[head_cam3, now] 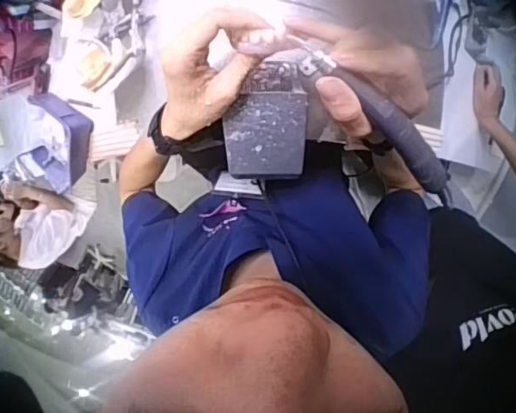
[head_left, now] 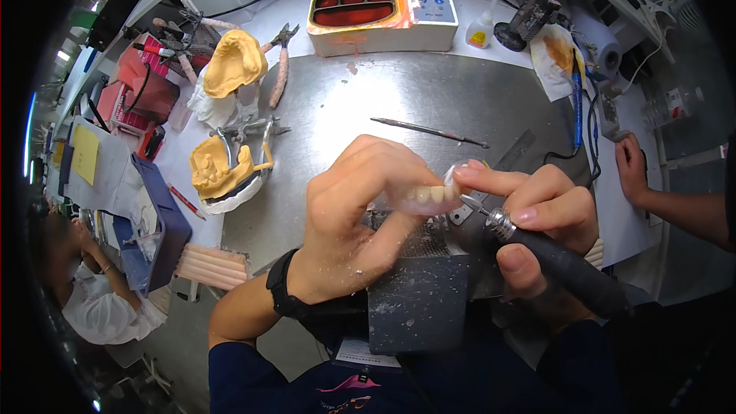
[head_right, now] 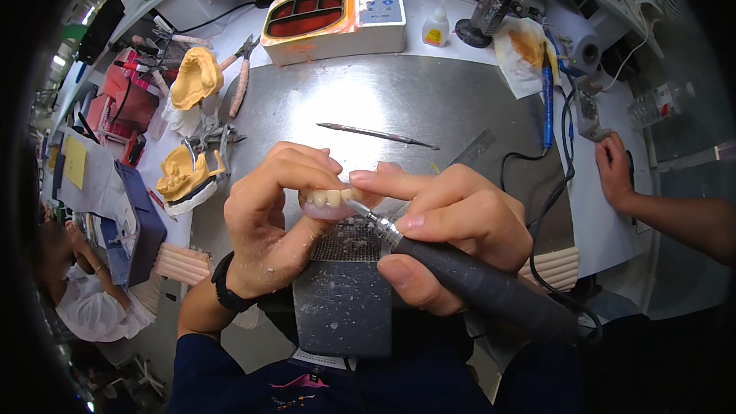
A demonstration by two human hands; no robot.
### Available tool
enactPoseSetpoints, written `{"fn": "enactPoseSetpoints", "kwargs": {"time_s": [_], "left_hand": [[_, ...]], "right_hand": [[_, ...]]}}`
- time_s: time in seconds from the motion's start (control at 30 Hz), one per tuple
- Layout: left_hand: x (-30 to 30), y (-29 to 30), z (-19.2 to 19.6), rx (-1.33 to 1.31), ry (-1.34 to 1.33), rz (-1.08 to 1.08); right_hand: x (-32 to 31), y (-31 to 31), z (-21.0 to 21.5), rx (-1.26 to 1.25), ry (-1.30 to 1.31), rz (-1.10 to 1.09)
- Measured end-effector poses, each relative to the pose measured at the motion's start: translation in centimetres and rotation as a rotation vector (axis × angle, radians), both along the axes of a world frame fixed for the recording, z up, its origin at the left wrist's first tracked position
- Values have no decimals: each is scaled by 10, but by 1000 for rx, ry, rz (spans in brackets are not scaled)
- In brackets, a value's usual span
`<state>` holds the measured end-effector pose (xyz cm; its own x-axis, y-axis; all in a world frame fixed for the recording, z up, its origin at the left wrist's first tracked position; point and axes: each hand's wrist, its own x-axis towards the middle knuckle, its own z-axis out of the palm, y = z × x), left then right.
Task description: Polishing or grinding a dental bridge using a hand-held rotary tool in a laboratory.
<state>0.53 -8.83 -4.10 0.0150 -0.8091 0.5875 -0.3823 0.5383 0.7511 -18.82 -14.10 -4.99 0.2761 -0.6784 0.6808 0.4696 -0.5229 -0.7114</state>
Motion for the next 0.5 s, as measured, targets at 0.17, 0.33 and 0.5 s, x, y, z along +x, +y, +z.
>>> {"fn": "enactPoseSetpoints", "kwargs": {"time_s": [0.17,0.33,0.5], "left_hand": [[-4,-1,-9,48,207,-69],[-1,1,-7,70,158,-70],[0,6,1,7,24,39]], "right_hand": [[-11,-2,15,-149,234,59],[-13,-3,25,-313,430,98],[-13,-4,27,-342,445,135]]}}
